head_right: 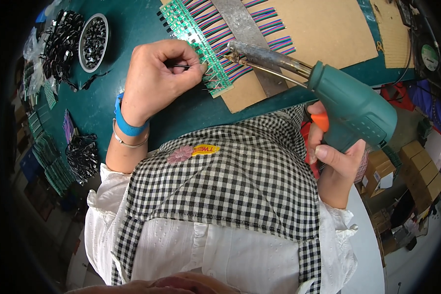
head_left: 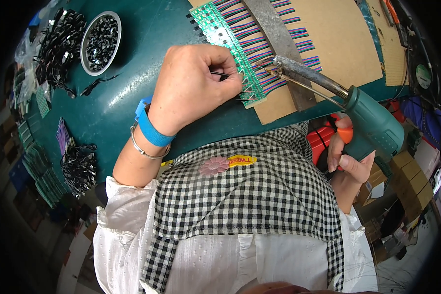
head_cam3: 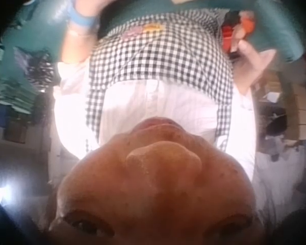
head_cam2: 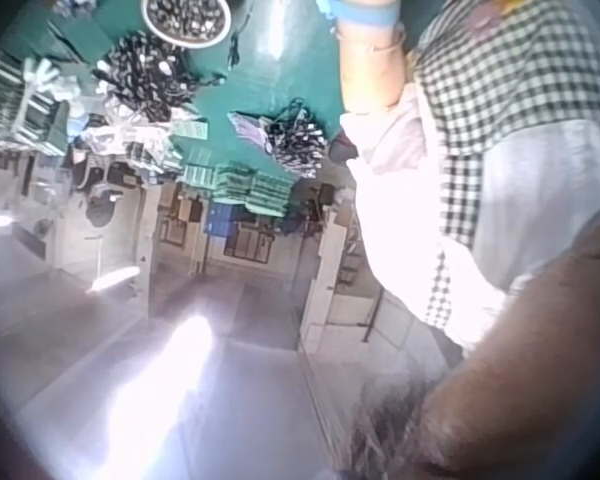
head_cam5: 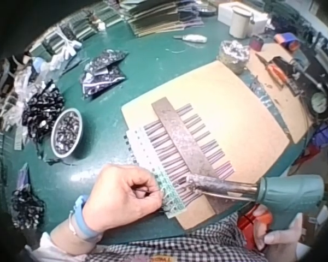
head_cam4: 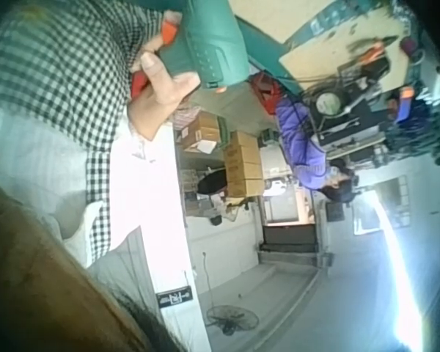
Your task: The person solders ribbon cables to LED circuit board strips with a soldering iron and solder wire.
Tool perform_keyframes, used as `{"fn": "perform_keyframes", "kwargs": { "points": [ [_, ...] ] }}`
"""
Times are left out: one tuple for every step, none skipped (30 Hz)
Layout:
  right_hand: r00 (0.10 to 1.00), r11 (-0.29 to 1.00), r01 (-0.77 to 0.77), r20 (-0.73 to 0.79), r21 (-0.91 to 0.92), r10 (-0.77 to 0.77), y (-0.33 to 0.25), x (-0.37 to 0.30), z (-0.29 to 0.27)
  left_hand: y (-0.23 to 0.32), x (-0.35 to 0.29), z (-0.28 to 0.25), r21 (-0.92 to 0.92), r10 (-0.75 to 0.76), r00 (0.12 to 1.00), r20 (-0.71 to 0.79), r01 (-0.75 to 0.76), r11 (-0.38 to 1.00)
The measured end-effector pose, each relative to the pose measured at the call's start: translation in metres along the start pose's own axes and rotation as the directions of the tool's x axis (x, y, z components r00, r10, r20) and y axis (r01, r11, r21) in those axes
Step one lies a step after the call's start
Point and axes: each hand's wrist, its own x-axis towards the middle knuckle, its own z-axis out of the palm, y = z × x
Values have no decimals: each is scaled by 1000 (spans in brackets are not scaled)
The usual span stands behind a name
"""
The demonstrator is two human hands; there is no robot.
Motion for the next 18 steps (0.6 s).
{"fn": "perform_keyframes", "kwargs": {
  "points": [
    [1000,1000,2,18,0,-2,0,2,0,0,-1,-2,5,-6,1000,-16,6,1000],
    [1000,1000,-2,-5,9,2,-1,1,-1,0,-2,-2,6,18,1000,-22,-17,1000],
    [1000,1000,-6,-23,19,6,-1,1,-2,-1,-3,-2,10,39,999,-30,-39,999],
    [1000,1000,-4,20,29,3,-1,2,-2,-4,-6,-2,27,99,995,-20,-99,995],
    [1000,999,-4,30,39,3,0,0,-4,-7,-8,-1,56,114,993,-27,-113,992],
    [999,999,-5,42,50,3,2,0,-7,-8,-9,-1,86,127,991,-35,-124,989],
    [997,998,28,72,50,-32,-1,-4,-11,-7,-8,-2,51,147,989,-17,-146,988],
    [990,997,51,130,66,-59,1,-1,-15,-6,-12,-5,35,145,989,-15,-145,989],
    [977,995,77,192,64,-89,4,2,-20,-4,-18,-12,-3,117,993,18,-117,993],
    [972,994,77,217,76,-92,4,5,-21,-8,-23,-17,15,106,994,-1,-106,994],
    [964,994,92,246,65,-105,4,7,-22,-14,-30,-22,3,187,978,-90,-188,982],
    [955,993,107,271,54,-118,5,10,-22,-21,-38,-28,-2,267,948,-176,-271,963],
    [949,992,119,289,51,-128,6,12,-23,-27,-47,-35,9,247,938,-244,-253,967],
    [946,991,120,297,55,-131,6,13,-22,-32,-58,-44,17,123,953,-276,-123,992],
    [950,993,111,287,48,-120,5,14,-21,-41,-66,-50,24,55,916,-396,-49,999],
    [955,994,101,277,40,-108,5,15,-19,-52,-73,-57,19,-12,859,-512,25,1000],
    [955,994,104,276,38,-111,4,16,-18,-68,-78,-65,136,9,809,-587,89,987],
    [956,994,100,273,35,-105,3,16,-16,-85,-80,-73,244,40,755,-654,160,956]
  ]
}}
